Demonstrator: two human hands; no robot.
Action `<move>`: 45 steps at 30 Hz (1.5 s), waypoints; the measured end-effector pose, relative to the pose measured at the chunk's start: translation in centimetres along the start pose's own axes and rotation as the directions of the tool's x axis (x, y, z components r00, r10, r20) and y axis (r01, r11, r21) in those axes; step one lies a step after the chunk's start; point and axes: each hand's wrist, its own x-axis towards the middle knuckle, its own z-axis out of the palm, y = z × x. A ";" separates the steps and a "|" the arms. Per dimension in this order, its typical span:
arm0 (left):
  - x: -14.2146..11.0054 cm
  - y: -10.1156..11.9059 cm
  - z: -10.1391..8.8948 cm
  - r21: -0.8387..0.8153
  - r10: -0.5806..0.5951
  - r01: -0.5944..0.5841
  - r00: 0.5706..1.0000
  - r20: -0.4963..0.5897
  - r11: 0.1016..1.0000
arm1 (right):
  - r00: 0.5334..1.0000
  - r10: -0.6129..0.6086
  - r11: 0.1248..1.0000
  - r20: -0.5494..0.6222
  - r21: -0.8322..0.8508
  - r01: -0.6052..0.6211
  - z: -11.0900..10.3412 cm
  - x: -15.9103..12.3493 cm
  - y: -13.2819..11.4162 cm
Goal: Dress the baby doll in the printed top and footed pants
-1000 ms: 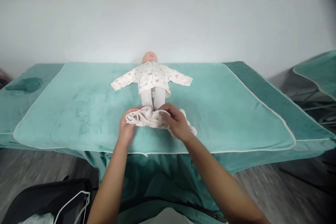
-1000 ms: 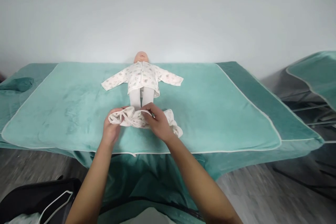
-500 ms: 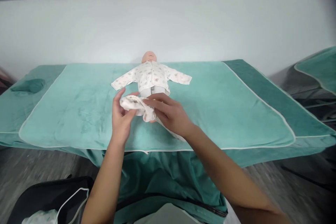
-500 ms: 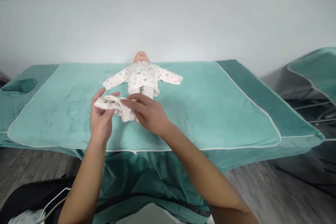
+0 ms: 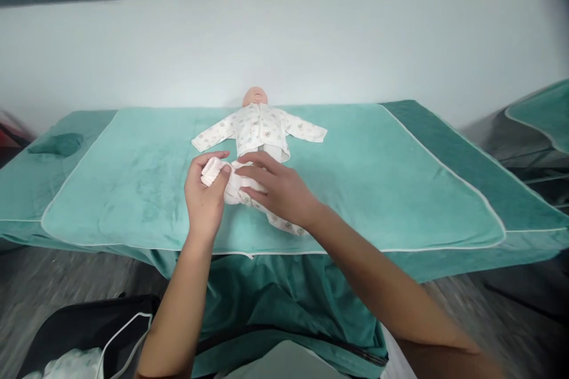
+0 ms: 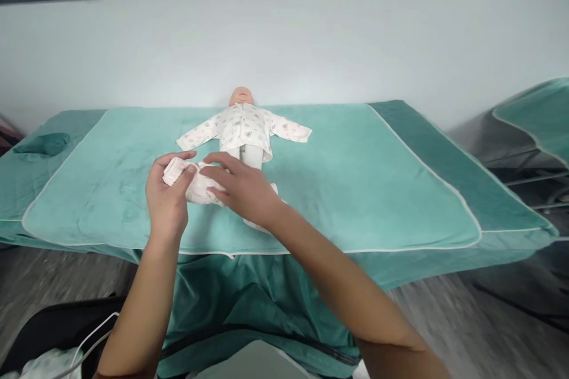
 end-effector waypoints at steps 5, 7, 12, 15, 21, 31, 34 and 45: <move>0.3 0.1 -1.1 -0.091 0.058 -0.041 0.981 0.185 0.995 | 0.997 0.057 0.977 0.060 -0.211 -0.043 -2.1 1.1 1.0; 0.5 0.2 -1.5 -0.092 0.089 -0.070 0.972 0.219 0.993 | 0.988 0.060 0.959 0.143 -0.281 -0.018 -2.9 1.5 1.2; 0.8 -0.2 -2.1 -0.096 0.094 -0.073 0.968 0.234 0.993 | 0.972 0.102 0.950 0.211 -0.311 -0.032 -3.6 2.1 1.5; 0.6 -1.0 -2.4 0.000 0.100 -0.103 0.964 0.246 0.995 | 0.982 0.109 0.970 0.152 -0.232 -0.072 -3.8 2.1 2.0; -0.8 -2.5 -1.3 0.288 0.236 -0.333 0.916 0.324 0.898 | 0.986 0.147 0.989 0.085 0.014 -0.148 -3.7 1.3 2.8; -1.8 -4.0 2.1 0.479 0.236 -0.355 0.927 0.291 0.803 | 0.966 0.237 0.903 0.101 0.345 -0.258 -3.1 0.4 2.2; -1.5 -3.7 1.7 0.388 0.165 -0.238 0.963 0.213 0.890 | 0.967 0.228 0.915 0.115 0.314 -0.253 -3.0 0.0 2.6; 2.0 2.8 0.4 0.086 0.112 -0.122 0.987 0.112 0.989 | 0.999 -0.019 0.969 -0.048 0.245 0.030 -3.8 3.2 2.0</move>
